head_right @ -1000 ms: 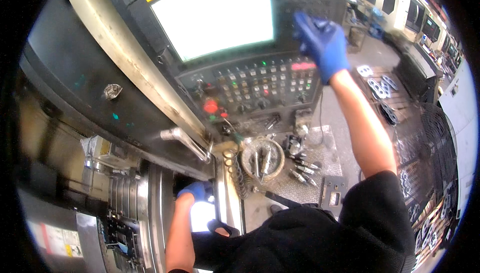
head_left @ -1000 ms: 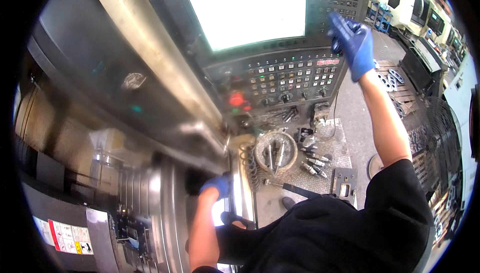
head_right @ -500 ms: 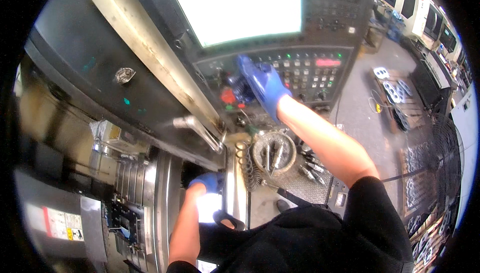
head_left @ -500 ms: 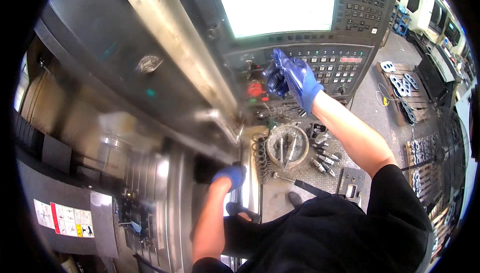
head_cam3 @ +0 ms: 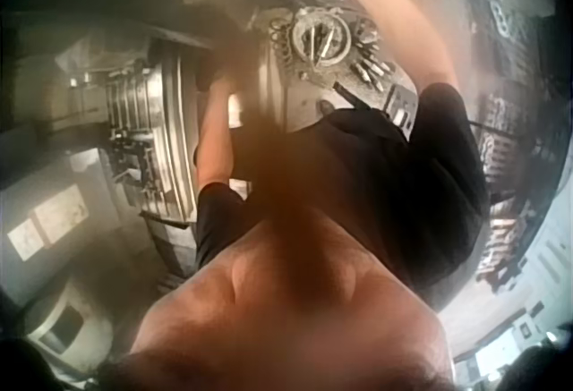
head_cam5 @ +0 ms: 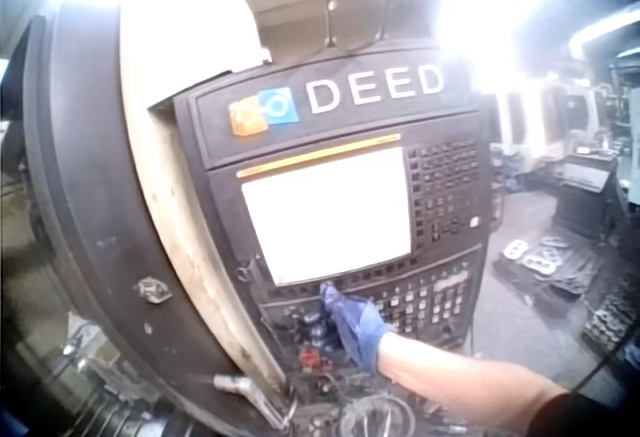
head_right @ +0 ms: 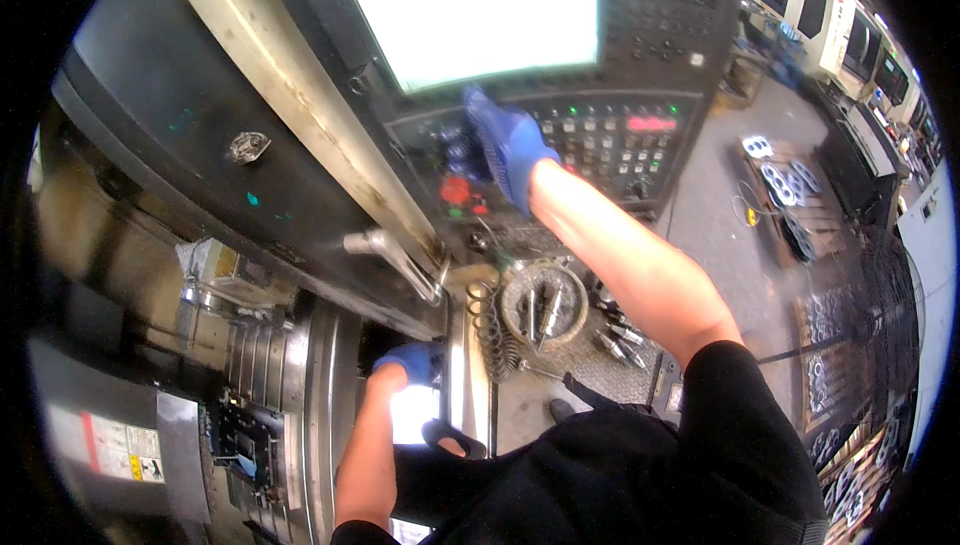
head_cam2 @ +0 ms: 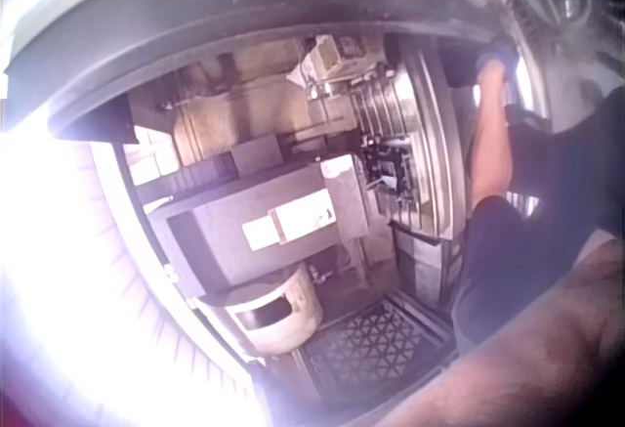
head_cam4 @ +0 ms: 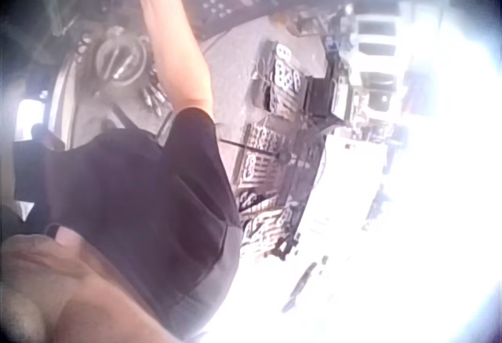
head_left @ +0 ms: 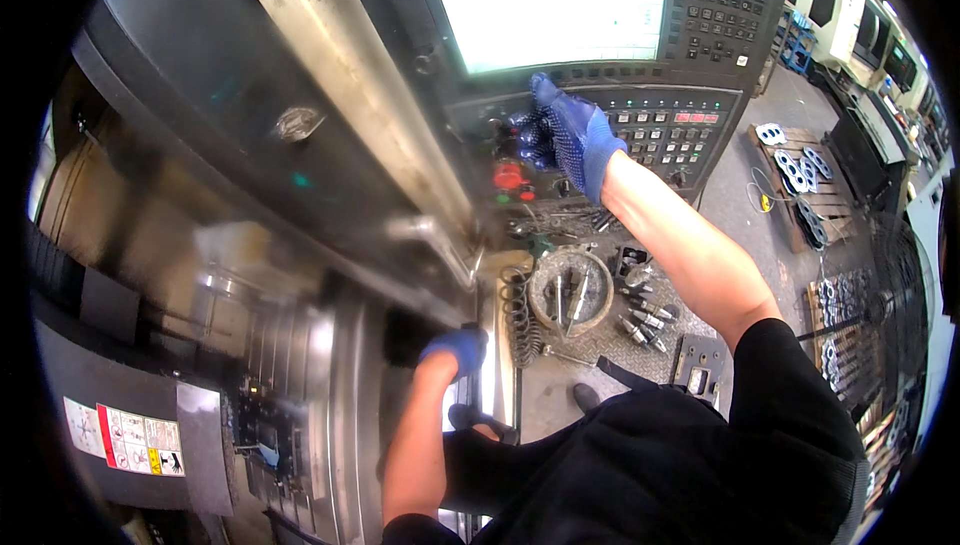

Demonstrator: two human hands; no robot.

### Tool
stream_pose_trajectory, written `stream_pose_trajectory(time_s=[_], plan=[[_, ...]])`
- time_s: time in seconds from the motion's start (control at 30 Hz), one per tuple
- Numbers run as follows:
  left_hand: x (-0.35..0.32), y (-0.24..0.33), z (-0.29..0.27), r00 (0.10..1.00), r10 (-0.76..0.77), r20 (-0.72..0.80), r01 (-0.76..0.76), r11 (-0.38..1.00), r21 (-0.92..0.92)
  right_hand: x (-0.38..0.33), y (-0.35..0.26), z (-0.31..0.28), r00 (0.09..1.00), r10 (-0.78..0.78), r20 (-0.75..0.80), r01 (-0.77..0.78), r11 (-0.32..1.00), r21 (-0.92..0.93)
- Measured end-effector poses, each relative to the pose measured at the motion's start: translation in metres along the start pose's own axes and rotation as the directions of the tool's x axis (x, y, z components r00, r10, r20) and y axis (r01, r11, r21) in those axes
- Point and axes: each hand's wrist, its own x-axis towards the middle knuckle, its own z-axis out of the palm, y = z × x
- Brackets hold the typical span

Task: The person operates a CNC machine's control panel, pressing various buttons and navigating menus. They then open the machine door, insert a metal component into the tool holder, and secure it using a wrench before returning to the control panel.

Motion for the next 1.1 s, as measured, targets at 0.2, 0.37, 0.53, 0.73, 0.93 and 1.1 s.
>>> stream_pose_trajectory(time_s=[0.2,0.37,0.53,0.73,0.93,1.1], plan=[[-0.003,0.002,-0.002,1.000,0.007,-0.014,-0.006,0.998,0.066,-0.008,0.006,-0.002,0.994,-0.068,-0.081,0.067,0.998,-0.005],[0.002,-0.005,0.003,1.000,-0.019,-0.001,0.019,0.999,0.037,-0.016,0.007,-0.006,0.995,-0.087,-0.052,0.086,0.996,-0.020],[0.010,-0.013,0.009,0.999,-0.033,0.003,0.033,0.999,-0.010,-0.026,0.003,-0.021,0.999,-0.038,0.026,0.040,0.997,-0.064],[0.003,-0.006,0.001,1.000,-0.007,0.025,0.007,0.999,-0.032,-0.019,-0.003,-0.028,0.995,-0.053,-0.083,0.051,0.998,-0.028],[0.003,-0.004,0.000,1.000,0.004,0.005,-0.004,1.000,0.000,-0.015,-0.007,-0.018,0.995,-0.079,-0.062,0.076,0.996,-0.040],[0.004,-0.009,0.004,0.999,0.001,-0.034,0.000,1.000,0.009,-0.013,-0.012,-0.012,0.997,-0.069,-0.039,0.069,0.998,-0.006]])
